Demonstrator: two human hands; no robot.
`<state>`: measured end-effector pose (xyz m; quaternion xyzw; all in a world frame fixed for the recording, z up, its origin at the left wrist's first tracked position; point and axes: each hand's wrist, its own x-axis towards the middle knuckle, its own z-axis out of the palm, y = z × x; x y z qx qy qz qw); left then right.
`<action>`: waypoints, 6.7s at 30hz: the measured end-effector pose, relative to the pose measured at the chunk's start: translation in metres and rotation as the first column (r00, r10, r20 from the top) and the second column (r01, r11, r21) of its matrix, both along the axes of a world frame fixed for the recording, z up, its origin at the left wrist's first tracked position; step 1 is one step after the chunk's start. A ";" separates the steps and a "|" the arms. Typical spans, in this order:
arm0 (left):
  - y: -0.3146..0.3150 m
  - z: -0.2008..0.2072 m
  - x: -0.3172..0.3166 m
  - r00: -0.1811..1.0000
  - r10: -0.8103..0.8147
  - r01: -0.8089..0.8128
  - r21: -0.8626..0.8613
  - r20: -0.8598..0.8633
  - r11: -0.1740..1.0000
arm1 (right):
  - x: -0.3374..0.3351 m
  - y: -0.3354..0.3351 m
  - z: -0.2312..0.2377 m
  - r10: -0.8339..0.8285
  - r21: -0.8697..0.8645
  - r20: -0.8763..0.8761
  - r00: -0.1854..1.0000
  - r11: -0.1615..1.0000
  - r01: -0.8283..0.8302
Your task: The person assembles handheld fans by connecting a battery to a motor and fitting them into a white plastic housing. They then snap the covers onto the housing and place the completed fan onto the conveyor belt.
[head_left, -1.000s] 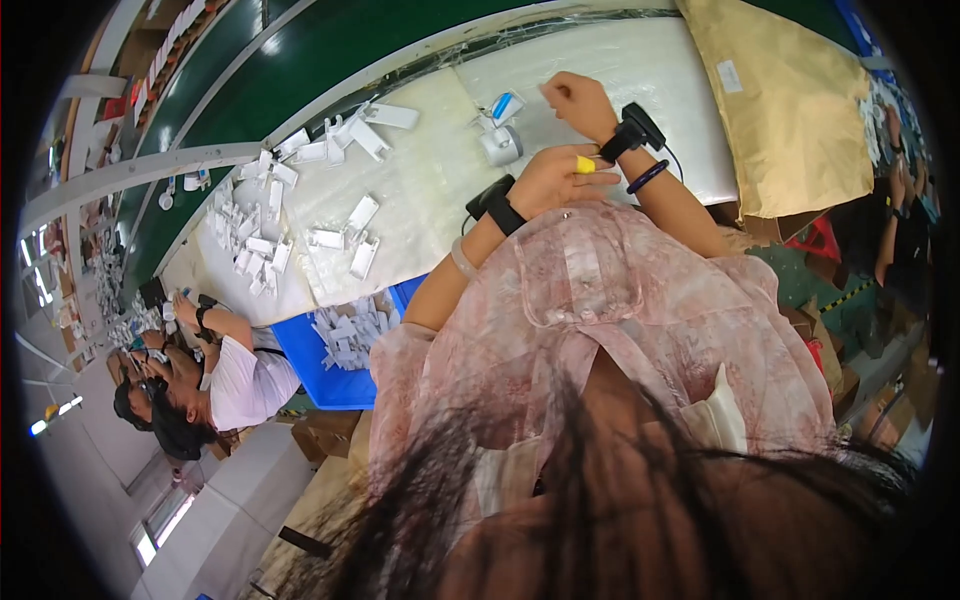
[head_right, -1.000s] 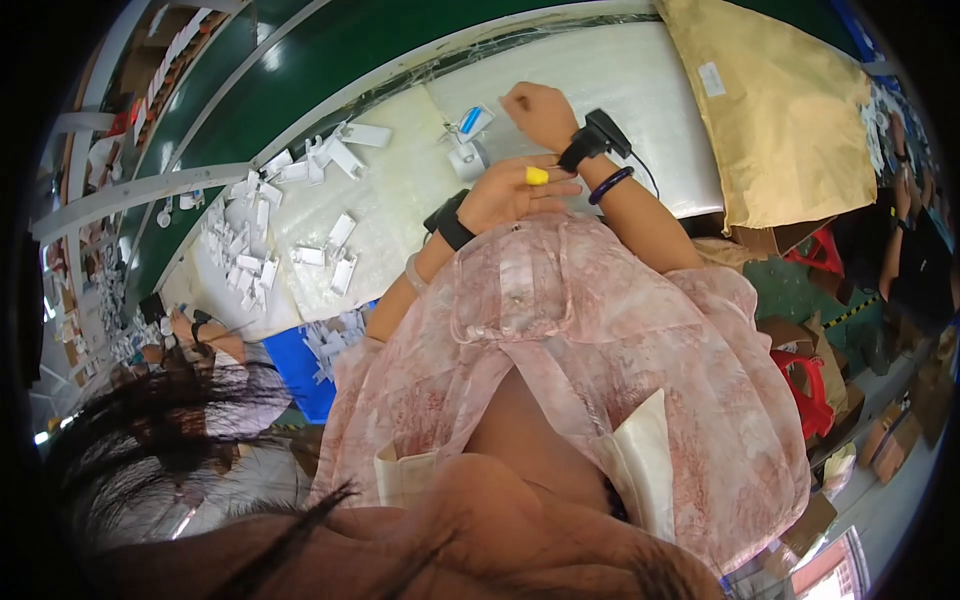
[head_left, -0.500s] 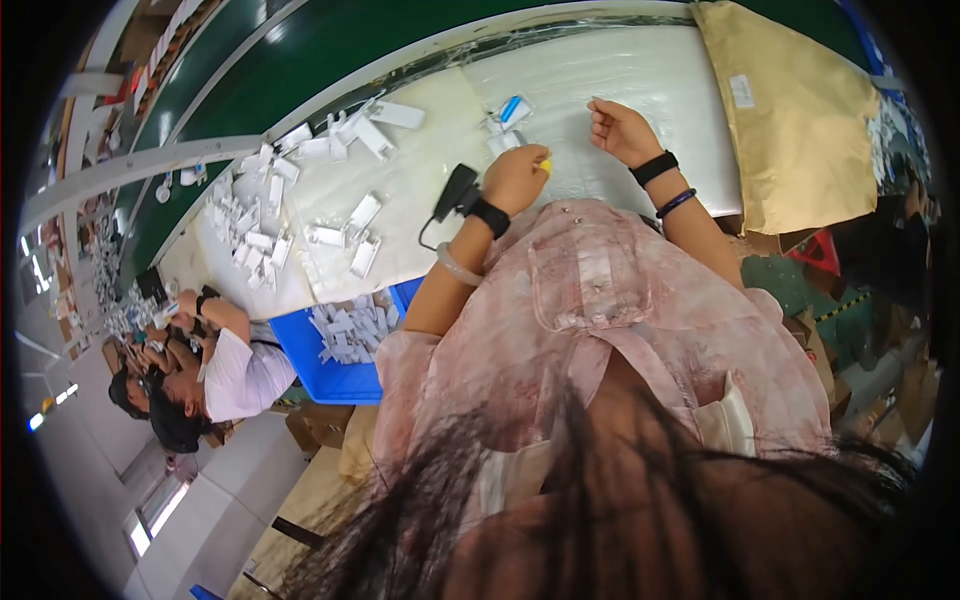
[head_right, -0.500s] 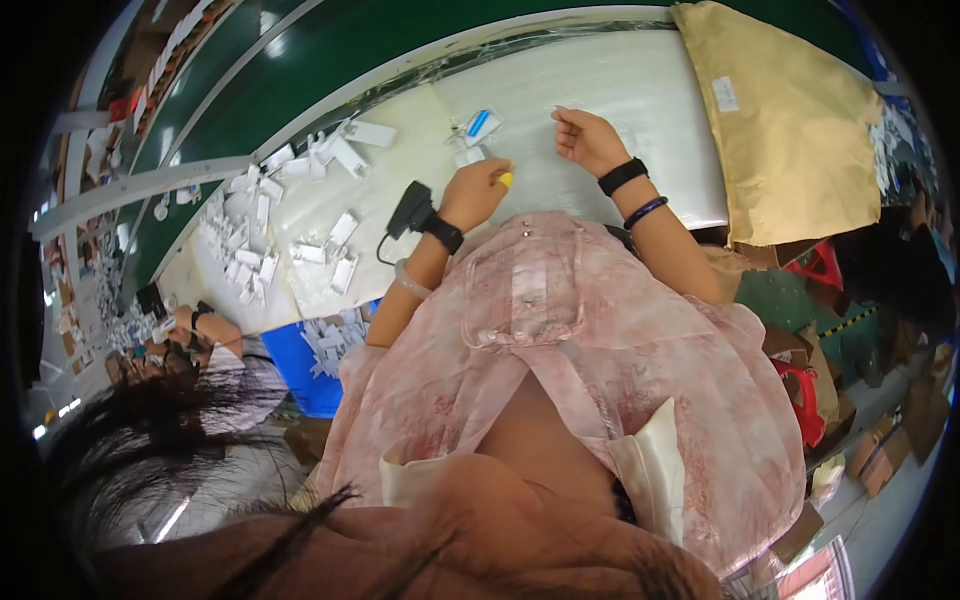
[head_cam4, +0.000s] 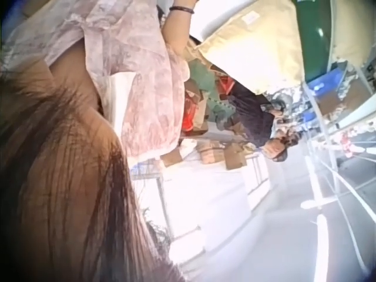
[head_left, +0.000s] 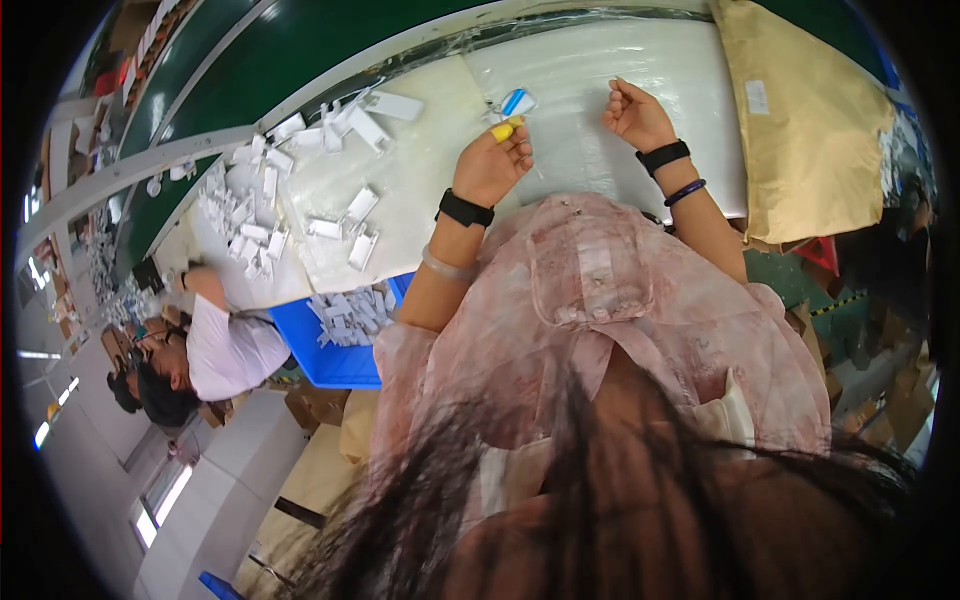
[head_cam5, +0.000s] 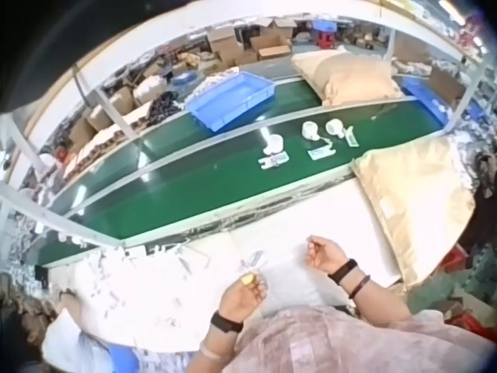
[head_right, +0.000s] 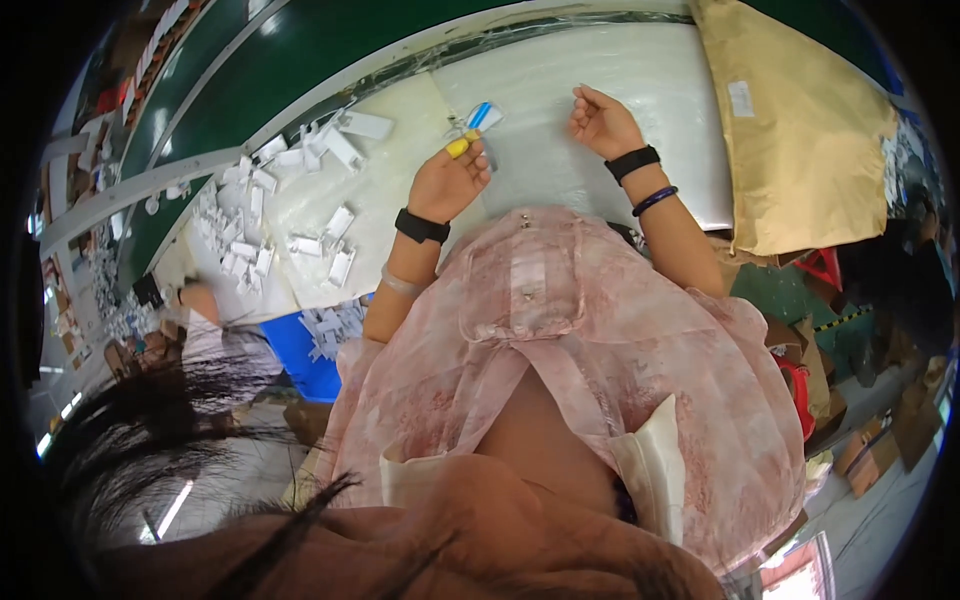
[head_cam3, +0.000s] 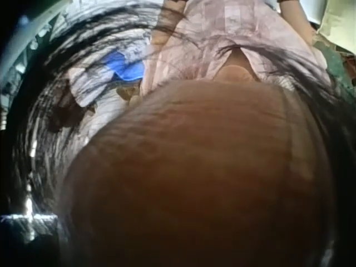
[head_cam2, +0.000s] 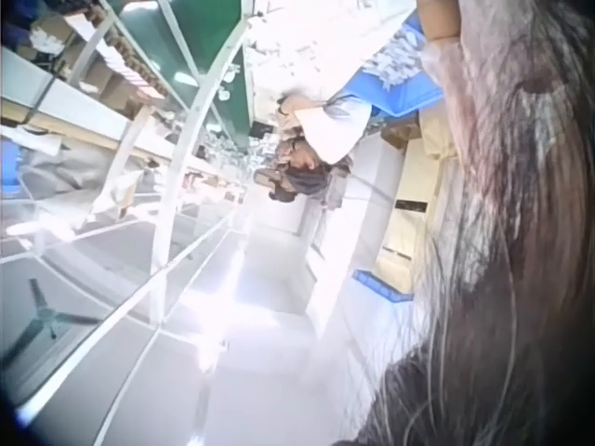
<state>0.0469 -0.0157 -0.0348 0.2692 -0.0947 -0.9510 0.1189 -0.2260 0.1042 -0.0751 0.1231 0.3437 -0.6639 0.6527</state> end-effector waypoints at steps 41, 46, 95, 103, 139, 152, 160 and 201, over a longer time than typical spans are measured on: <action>0.047 0.045 -0.119 0.995 0.070 0.097 -0.818 0.070 -0.567 | 0.017 -0.023 0.011 -0.200 -0.239 0.118 0.973 0.945 0.224; 0.047 0.050 -0.111 0.992 0.012 0.110 -0.791 0.129 -0.602 | 0.023 -0.024 0.016 -0.128 -0.278 0.155 0.980 0.946 0.167; -0.222 -0.030 -0.179 0.906 0.274 0.203 -0.899 0.324 0.389 | 0.058 -0.001 -0.031 0.241 0.276 -0.894 -0.378 0.960 -0.040; -0.114 0.077 -0.079 0.935 -0.020 0.321 -0.818 0.355 0.478 | 0.048 -0.007 -0.004 0.238 0.254 -0.960 -0.151 0.962 -0.097; 0.025 0.076 -0.016 0.996 -0.083 0.085 -0.644 0.034 0.760 | 0.083 0.004 0.144 0.017 -0.214 -0.918 0.395 0.820 -0.531; 0.010 0.109 0.003 0.924 0.106 0.359 -0.928 0.368 0.100 | 0.079 0.023 0.148 0.220 -0.058 -0.910 0.351 0.772 -0.634; 0.011 0.135 -0.008 0.934 0.070 0.355 -0.894 0.350 -0.272 | 0.072 0.027 0.136 0.356 -0.077 -0.844 0.402 0.661 -0.747; 0.039 0.103 -0.031 0.984 -0.043 0.165 -0.797 0.172 0.580 | 0.092 0.020 0.135 -0.328 -0.229 -0.890 -0.316 0.922 -0.311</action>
